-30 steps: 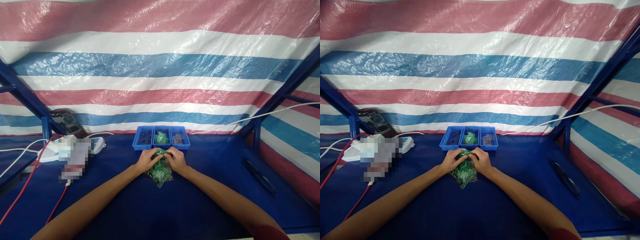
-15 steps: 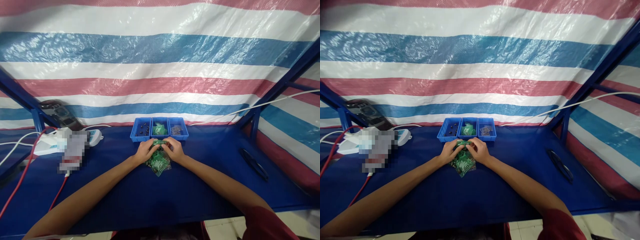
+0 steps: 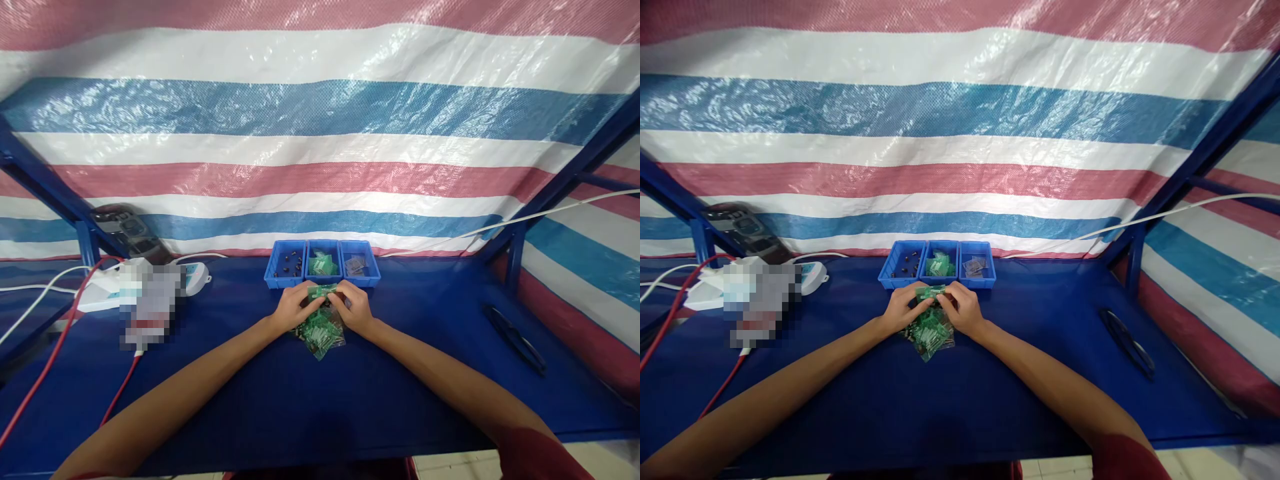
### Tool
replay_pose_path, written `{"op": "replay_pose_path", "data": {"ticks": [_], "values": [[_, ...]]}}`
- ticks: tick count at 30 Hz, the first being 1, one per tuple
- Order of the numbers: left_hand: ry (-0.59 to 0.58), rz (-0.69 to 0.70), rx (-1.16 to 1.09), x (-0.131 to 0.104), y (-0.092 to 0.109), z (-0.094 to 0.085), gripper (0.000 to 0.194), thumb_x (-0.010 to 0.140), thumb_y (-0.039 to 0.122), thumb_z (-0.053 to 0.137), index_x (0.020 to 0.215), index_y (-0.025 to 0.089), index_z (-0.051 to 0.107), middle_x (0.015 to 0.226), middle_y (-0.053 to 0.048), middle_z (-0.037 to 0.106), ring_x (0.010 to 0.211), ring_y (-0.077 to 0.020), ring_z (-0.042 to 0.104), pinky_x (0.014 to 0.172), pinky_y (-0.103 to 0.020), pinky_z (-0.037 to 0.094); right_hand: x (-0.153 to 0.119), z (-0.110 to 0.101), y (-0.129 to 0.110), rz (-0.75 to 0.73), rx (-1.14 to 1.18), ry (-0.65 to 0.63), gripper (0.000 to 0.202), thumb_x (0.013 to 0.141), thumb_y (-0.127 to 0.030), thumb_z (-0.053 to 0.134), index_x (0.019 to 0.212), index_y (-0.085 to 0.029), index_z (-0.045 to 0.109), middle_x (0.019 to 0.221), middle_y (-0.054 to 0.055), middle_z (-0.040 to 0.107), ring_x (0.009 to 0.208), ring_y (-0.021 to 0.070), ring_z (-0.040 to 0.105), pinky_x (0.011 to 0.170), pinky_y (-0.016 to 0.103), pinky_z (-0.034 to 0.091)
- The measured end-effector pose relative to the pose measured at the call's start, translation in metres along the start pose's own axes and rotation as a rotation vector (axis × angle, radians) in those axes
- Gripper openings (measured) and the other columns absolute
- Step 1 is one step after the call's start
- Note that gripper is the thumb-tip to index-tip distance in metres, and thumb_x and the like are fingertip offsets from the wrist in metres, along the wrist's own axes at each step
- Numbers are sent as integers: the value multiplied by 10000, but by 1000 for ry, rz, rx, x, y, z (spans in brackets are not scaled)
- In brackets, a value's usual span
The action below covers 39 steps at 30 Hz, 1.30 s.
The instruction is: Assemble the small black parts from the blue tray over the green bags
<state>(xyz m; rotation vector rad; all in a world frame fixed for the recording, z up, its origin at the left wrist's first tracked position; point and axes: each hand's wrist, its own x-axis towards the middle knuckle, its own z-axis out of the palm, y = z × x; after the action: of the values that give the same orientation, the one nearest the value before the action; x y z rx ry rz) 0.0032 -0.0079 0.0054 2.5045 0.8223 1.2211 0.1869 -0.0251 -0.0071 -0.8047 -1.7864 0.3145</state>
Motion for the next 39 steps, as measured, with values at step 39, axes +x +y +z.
{"op": "replay_pose_path", "data": {"ticks": [39], "values": [[-148,-101,55,-3,-4,-1,248,935,311,420,1078,169,564,894,-28,657,736,-139,626,656,-220,436,1,2,-2,-14,-20,-19,239,902,-273,469,679,-187,469,613,-11,403,560,127,419,512,252,358]]}}
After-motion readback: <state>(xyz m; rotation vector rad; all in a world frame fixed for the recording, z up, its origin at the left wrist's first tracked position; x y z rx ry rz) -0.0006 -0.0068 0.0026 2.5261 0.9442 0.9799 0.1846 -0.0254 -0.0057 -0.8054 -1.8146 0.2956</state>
